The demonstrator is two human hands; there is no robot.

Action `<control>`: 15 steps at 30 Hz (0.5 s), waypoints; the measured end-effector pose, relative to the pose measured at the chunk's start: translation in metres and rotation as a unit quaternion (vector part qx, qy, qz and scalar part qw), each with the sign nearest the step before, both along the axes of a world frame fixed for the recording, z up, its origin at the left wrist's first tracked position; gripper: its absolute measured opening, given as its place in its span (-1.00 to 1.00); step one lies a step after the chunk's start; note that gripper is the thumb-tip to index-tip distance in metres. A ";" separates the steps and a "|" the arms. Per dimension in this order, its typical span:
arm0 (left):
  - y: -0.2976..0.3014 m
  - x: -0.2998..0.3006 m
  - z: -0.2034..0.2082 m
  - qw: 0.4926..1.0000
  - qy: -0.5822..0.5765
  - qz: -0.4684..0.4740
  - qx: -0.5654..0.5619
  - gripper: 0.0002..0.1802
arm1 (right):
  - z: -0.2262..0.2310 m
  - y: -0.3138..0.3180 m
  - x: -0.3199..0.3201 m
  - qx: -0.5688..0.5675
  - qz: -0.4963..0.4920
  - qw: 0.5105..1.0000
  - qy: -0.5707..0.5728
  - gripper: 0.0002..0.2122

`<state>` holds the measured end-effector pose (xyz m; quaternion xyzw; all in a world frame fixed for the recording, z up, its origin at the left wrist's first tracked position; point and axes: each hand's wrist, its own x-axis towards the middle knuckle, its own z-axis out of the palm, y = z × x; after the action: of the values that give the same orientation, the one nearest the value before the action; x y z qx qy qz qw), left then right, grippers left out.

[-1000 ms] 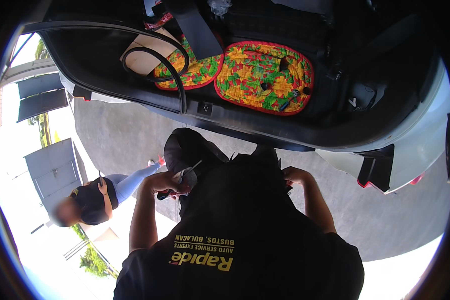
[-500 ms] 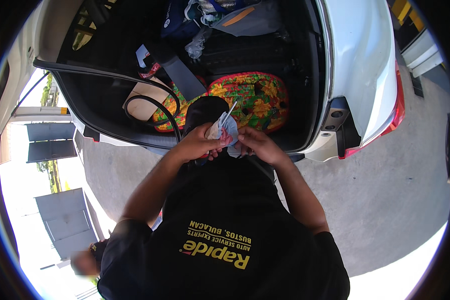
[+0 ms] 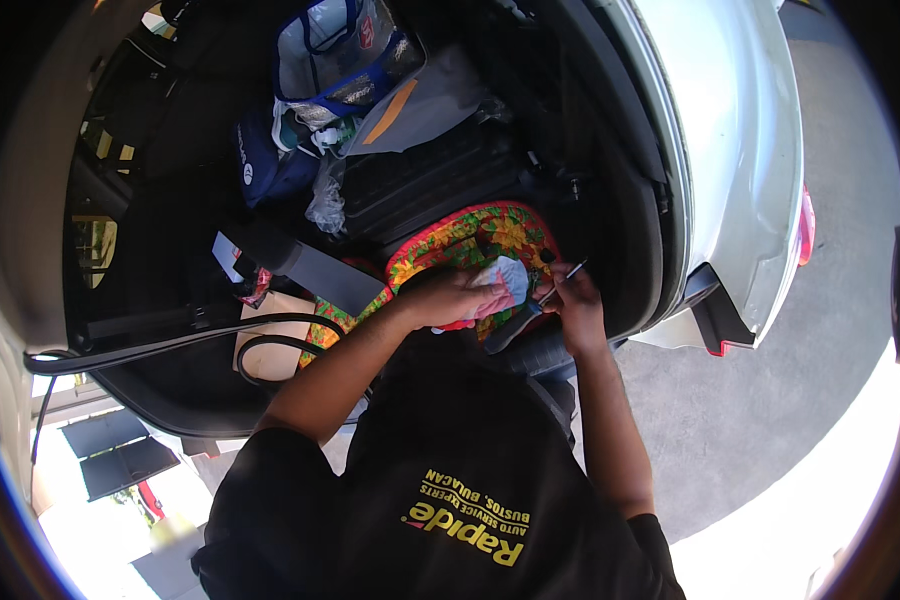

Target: The person removes a black plastic trim panel from the trunk lid of a white car, retrieves a screwdriver from a tool chest, and uses it to adjust fasteners inside the trunk lid. The person then wipes the area with a cloth and reinstalls the trim panel.

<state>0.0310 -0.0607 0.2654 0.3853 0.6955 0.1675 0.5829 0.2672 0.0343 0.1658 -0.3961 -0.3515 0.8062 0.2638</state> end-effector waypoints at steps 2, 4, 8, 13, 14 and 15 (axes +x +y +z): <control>-0.004 -0.044 -0.030 0.972 -0.144 0.178 0.053 -0.65 | -0.008 0.025 -0.033 0.014 0.037 0.998 -0.039 -0.77; -0.011 -0.077 -0.051 0.948 -0.010 0.274 0.163 -0.64 | -0.007 0.050 -0.078 0.012 0.070 0.995 -0.075 -0.76; -0.012 -0.107 -0.080 0.882 -0.054 0.418 0.212 -0.66 | 0.019 0.105 -0.171 0.046 0.106 0.993 0.027 -0.77; 0.039 -0.134 -0.082 0.808 -0.293 0.398 0.320 -0.37 | 0.053 0.178 -0.265 0.096 0.070 0.988 0.094 -0.76; 0.056 -0.144 -0.075 0.777 -0.372 0.393 0.323 -0.34 | 0.056 0.193 -0.279 0.117 0.074 0.980 0.146 -0.76; 0.073 -0.152 -0.066 0.753 -0.394 0.418 0.320 -0.38 | 0.057 0.208 -0.292 0.102 0.048 0.986 0.125 -0.77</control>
<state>-0.1212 0.0125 0.1995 0.1202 0.4017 0.7443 0.5198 -0.0243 0.2421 0.2229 -0.2458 -0.4144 0.8211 0.3060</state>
